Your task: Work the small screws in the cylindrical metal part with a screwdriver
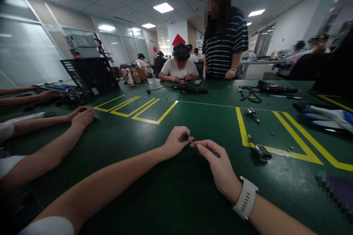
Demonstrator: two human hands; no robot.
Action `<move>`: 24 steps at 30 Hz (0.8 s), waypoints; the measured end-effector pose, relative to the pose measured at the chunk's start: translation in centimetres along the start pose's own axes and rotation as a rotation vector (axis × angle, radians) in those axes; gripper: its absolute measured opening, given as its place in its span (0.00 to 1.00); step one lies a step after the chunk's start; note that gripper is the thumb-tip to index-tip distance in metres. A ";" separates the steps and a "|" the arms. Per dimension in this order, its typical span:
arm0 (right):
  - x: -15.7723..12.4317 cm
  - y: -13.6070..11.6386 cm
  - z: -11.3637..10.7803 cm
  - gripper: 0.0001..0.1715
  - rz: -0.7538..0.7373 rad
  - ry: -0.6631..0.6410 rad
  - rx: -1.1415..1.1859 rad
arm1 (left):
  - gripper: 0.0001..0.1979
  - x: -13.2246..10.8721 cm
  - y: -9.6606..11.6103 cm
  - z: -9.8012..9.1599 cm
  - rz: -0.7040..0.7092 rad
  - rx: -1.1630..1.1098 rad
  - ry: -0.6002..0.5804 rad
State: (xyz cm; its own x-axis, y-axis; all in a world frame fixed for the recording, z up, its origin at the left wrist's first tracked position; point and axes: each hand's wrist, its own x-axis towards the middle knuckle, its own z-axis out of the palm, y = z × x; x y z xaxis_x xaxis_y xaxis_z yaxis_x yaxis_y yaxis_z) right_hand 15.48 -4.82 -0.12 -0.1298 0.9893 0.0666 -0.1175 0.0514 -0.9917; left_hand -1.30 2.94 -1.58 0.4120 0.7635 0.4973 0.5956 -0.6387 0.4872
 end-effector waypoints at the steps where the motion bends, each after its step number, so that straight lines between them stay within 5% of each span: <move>1: 0.1 -0.1 0.0 0.12 0.019 -0.002 0.045 | 0.11 0.0 0.0 0.0 0.001 -0.030 0.003; 7: 0.3 -0.1 0.0 0.12 0.053 -0.009 0.132 | 0.12 0.1 0.1 -0.1 -0.022 -0.124 -0.021; 16: -0.4 0.3 0.0 0.14 -0.080 0.025 -0.245 | 0.08 -0.2 0.8 -0.4 0.003 0.131 -0.053; 24: 0.5 -0.1 -0.5 0.12 0.110 -0.017 0.152 | 0.09 -0.1 0.7 -0.4 -0.020 0.089 -0.064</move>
State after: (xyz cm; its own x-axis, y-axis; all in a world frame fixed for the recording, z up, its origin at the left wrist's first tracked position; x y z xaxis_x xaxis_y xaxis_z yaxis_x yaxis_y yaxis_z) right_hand 15.89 -4.26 -0.03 -0.1661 0.9854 -0.0384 -0.2485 -0.0795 -0.9654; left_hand -1.16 2.42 -1.02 0.4412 0.7823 0.4397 0.6615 -0.6146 0.4298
